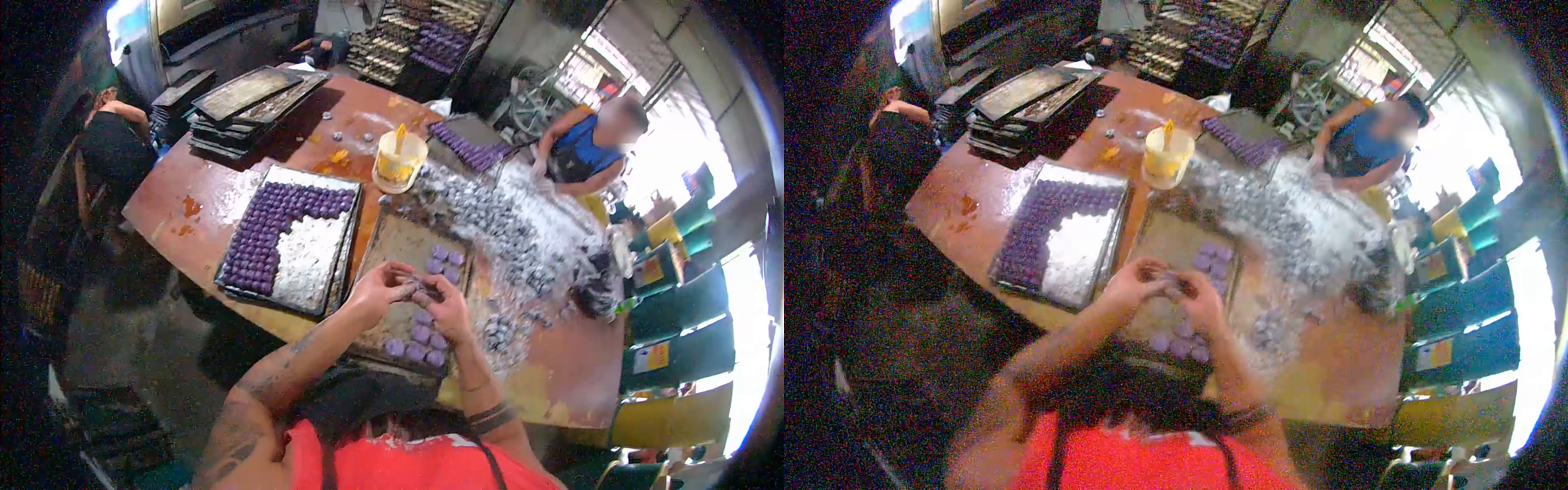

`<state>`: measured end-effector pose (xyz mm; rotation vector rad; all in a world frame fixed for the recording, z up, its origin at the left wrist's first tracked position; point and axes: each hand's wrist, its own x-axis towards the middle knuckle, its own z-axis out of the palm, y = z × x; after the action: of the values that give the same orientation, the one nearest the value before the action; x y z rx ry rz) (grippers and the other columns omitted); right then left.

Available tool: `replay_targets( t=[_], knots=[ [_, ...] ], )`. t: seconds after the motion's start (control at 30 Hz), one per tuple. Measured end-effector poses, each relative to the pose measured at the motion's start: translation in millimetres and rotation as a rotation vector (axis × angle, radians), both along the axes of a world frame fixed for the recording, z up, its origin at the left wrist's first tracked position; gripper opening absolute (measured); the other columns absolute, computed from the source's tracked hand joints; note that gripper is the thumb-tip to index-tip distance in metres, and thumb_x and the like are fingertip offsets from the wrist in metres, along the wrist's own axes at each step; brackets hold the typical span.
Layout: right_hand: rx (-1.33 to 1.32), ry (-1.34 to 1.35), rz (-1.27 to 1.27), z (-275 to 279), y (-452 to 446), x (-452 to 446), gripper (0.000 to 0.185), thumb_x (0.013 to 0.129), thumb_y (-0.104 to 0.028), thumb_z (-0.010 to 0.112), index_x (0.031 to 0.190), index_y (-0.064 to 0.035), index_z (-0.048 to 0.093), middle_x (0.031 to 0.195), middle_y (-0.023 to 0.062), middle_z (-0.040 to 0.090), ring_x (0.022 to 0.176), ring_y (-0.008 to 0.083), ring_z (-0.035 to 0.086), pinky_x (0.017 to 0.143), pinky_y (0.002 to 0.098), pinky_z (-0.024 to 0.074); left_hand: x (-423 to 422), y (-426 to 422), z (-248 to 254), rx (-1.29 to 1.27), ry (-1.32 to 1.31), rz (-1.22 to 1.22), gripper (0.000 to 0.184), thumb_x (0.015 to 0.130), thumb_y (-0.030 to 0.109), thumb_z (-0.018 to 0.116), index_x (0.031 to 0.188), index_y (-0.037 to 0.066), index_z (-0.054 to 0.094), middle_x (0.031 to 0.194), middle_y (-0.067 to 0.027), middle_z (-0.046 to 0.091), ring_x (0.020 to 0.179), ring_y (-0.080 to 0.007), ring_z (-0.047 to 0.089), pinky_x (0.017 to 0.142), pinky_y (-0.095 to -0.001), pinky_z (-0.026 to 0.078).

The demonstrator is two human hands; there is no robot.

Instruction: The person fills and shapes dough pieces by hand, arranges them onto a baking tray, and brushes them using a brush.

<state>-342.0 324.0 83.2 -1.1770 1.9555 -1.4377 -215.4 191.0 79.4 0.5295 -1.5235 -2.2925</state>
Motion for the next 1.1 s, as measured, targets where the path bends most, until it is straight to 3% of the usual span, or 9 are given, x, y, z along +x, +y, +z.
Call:
replay_targets(
  t=[0.2, 0.33, 0.37, 0.5, 0.63, 0.73, 0.9, 1.0, 1.1],
  knots=[
    [-0.315, -0.659, -0.176, -0.2, -14.3, 7.9, 0.032, 0.085, -0.01, 0.071, 0.113, -0.001, 0.058, 0.099, 0.0077, 0.065, 0.093, 0.0175, 0.062, 0.087, 0.0311, 0.0492, -11.0, 3.2, 21.5, 0.318, 0.117, 0.035, 0.024, 0.086, 0.005, 0.07, 0.108, -0.002, 0.065, 0.104, -0.0081, 0.067, 0.088, -0.0166, 0.063, 0.079, -0.0297, 0.052],
    [-0.391, -0.572, -0.219, 50.0, -20.5, 37.6, 0.025, 0.088, 0.0, 0.064, 0.113, -0.0025, 0.059, 0.106, 0.0072, 0.063, 0.092, 0.0155, 0.062, 0.083, 0.0294, 0.0511, 1.9, 1.0, 46.0, -0.604, -0.068, 0.243, 0.019, 0.088, 0.004, 0.066, 0.105, -0.003, 0.064, 0.107, -0.011, 0.066, 0.092, -0.0169, 0.063, 0.082, -0.0298, 0.052],
    [-0.235, -0.194, -0.297, 47.5, -15.2, 30.2, 0.025, 0.086, -0.001, 0.065, 0.112, -0.0029, 0.063, 0.107, 0.0077, 0.063, 0.093, 0.0171, 0.062, 0.086, 0.0304, 0.0507, 7.3, 4.9, 49.6, -0.653, 0.03, 0.238, 0.02, 0.088, 0.004, 0.063, 0.107, -0.004, 0.062, 0.113, -0.0125, 0.063, 0.099, -0.0178, 0.062, 0.084, -0.0311, 0.053],
    [-0.175, 0.39, -0.396, 62.7, -25.4, 48.1, 0.028, 0.082, -0.004, 0.068, 0.111, -0.0054, 0.068, 0.11, 0.0114, 0.065, 0.105, 0.024, 0.062, 0.092, 0.0328, 0.0492, 1.5, -0.5, 44.9, 0.236, 0.183, 0.107, 0.029, 0.09, 0.005, 0.063, 0.118, -0.004, 0.058, 0.115, -0.0102, 0.062, 0.103, -0.0205, 0.062, 0.085, -0.0339, 0.055],
    [0.022, 0.615, -0.138, 64.3, -22.2, 51.0, 0.034, 0.078, -0.008, 0.074, 0.111, -0.0065, 0.067, 0.134, 0.0145, 0.056, 0.124, 0.0334, 0.053, 0.102, 0.0396, 0.0429, 11.5, -32.0, 34.1, 0.335, 0.022, -0.002, 0.031, 0.087, 0.006, 0.069, 0.116, -0.002, 0.061, 0.103, -0.0096, 0.066, 0.091, -0.0195, 0.065, 0.082, -0.0335, 0.055],
    [-0.077, 0.48, -0.06, 83.6, -31.8, 61.6, 0.037, 0.072, -0.012, 0.079, 0.106, -0.0063, 0.067, 0.124, 0.0154, 0.062, 0.124, 0.0327, 0.053, 0.104, 0.04, 0.0413, 22.0, -29.1, 38.6, 0.168, 0.042, -0.148, 0.036, 0.081, 0.009, 0.075, 0.113, -0.002, 0.062, 0.103, -0.01, 0.066, 0.09, -0.0207, 0.065, 0.078, -0.0336, 0.055],
    [-0.166, 0.513, 0.055, 50.6, -31.4, 46.0, 0.031, 0.065, -0.009, 0.081, 0.088, -0.0036, 0.061, 0.106, 0.0096, 0.065, 0.093, 0.0251, 0.063, 0.084, 0.0361, 0.0499, 23.9, -13.6, 21.5, 0.484, 0.096, -0.374, 0.037, 0.081, 0.02, 0.077, 0.11, 0.003, 0.064, 0.103, -0.0069, 0.065, 0.098, -0.0186, 0.062, 0.087, -0.037, 0.049],
    [-0.089, 0.202, -0.353, 6.8, -28.3, 64.9, 0.032, 0.066, -0.004, 0.078, 0.092, -0.0043, 0.06, 0.101, 0.0079, 0.062, 0.092, 0.02, 0.061, 0.084, 0.0336, 0.049, 32.9, -11.3, 16.1, 0.357, -0.156, -0.322, 0.037, 0.081, 0.02, 0.077, 0.111, 0.003, 0.063, 0.105, -0.0069, 0.064, 0.094, -0.0178, 0.061, 0.084, -0.0355, 0.049],
    [-0.058, -0.142, -0.324, -3.6, -26.3, 92.5, 0.036, 0.078, -0.004, 0.071, 0.112, -0.0039, 0.059, 0.108, 0.0078, 0.061, 0.09, 0.0138, 0.058, 0.081, 0.029, 0.049, 36.4, -17.8, 4.0, 0.256, -0.17, -0.129, 0.038, 0.085, 0.012, 0.072, 0.118, -0.001, 0.06, 0.101, -0.0067, 0.066, 0.087, -0.0164, 0.062, 0.081, -0.033, 0.05]
  ],
)
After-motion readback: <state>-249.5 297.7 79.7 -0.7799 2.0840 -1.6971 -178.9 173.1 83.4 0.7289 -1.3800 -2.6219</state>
